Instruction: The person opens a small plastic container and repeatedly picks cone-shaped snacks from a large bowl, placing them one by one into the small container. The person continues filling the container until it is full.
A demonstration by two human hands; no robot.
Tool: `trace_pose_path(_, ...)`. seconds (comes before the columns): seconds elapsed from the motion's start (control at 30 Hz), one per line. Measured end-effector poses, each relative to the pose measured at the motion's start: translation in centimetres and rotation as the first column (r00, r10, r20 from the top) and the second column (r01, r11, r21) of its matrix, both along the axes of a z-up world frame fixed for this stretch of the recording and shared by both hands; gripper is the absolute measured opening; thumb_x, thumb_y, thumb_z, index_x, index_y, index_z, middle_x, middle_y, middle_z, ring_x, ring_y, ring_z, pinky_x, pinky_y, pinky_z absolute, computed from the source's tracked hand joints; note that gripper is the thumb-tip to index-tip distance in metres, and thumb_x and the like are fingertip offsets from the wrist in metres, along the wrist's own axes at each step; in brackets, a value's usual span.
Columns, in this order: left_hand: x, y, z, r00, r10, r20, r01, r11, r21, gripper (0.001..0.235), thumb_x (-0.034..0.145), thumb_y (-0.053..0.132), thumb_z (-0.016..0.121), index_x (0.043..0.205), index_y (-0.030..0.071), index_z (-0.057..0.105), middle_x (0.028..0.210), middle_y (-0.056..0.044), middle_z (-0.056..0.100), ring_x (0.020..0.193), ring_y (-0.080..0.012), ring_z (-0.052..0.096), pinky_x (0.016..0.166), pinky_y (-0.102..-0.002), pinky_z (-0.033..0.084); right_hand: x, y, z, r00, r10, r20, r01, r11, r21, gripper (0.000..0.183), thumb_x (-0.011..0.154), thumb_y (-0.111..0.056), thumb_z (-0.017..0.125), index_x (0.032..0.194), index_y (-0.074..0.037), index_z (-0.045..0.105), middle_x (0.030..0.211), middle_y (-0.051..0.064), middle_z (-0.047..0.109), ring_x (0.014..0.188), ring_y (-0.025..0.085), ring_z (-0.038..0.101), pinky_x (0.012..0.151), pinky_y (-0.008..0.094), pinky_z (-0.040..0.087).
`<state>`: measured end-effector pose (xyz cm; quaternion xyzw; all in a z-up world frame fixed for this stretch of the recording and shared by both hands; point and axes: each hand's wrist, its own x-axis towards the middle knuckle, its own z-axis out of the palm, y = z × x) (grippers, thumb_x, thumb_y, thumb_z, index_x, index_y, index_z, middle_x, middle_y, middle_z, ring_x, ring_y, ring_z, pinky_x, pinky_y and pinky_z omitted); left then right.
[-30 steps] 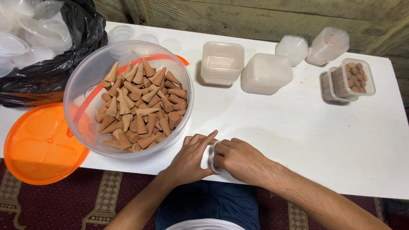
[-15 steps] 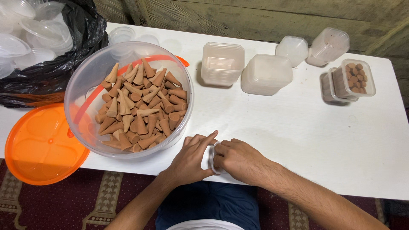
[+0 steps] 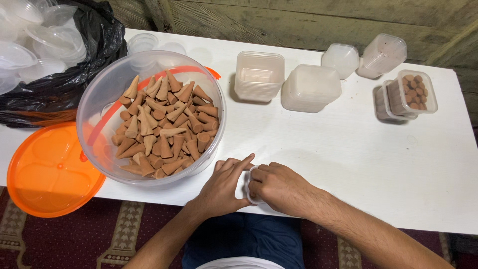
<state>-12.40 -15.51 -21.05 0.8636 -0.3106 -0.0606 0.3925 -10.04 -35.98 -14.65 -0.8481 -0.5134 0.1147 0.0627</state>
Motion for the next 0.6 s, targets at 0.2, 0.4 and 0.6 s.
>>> trace_pose_path(0.2, -0.1, 0.0, 0.4, 1.0, 0.004, 0.002, -0.004, 1.0, 0.007, 0.107, 0.075, 0.021, 0.088, 0.159, 0.0, 0.026, 0.128, -0.015, 0.064, 0.124, -0.0304, 0.052, 0.105, -0.049, 0.031, 0.0, -0.1, -1.0, 1.0, 0.015, 0.001, -0.015, 1.0, 0.02, 0.004, 0.091, -0.008, 0.068, 0.091, -0.007, 0.072, 0.084, 0.008, 0.066, 0.082, 0.024, 0.068, 0.069, 0.037, 0.054)
trace_pose_path(0.4, -0.1, 0.1, 0.6, 1.0, -0.014, -0.015, 0.014, 1.0, 0.007, 0.104, 0.076, 0.02, 0.086, 0.158, -0.002, 0.026, 0.129, -0.017, 0.063, 0.125, -0.0324, 0.052, 0.105, -0.05, 0.03, 0.2, -0.2, 0.0, 0.999, 0.01, -0.043, -0.011, 1.0, -0.02, 0.007, 0.089, -0.009, 0.072, 0.096, -0.007, 0.072, 0.089, 0.009, 0.069, 0.085, 0.025, 0.068, 0.072, 0.037, 0.054)
trace_pose_path(0.6, -0.1, -0.1, -0.7, 0.999, 0.028, -0.027, -0.026, 0.998, 0.06, 0.106, 0.08, 0.045, 0.081, 0.159, 0.003, 0.025, 0.134, -0.009, 0.061, 0.123, -0.0266, 0.048, 0.1, -0.043, 0.033, 0.2, -1.4, -2.4, 0.998, 0.038, 0.052, -0.043, 0.994, 0.101, 0.013, 0.084, -0.011, 0.074, 0.096, -0.017, 0.074, 0.093, 0.004, 0.063, 0.078, 0.027, 0.063, 0.065, 0.041, 0.048)
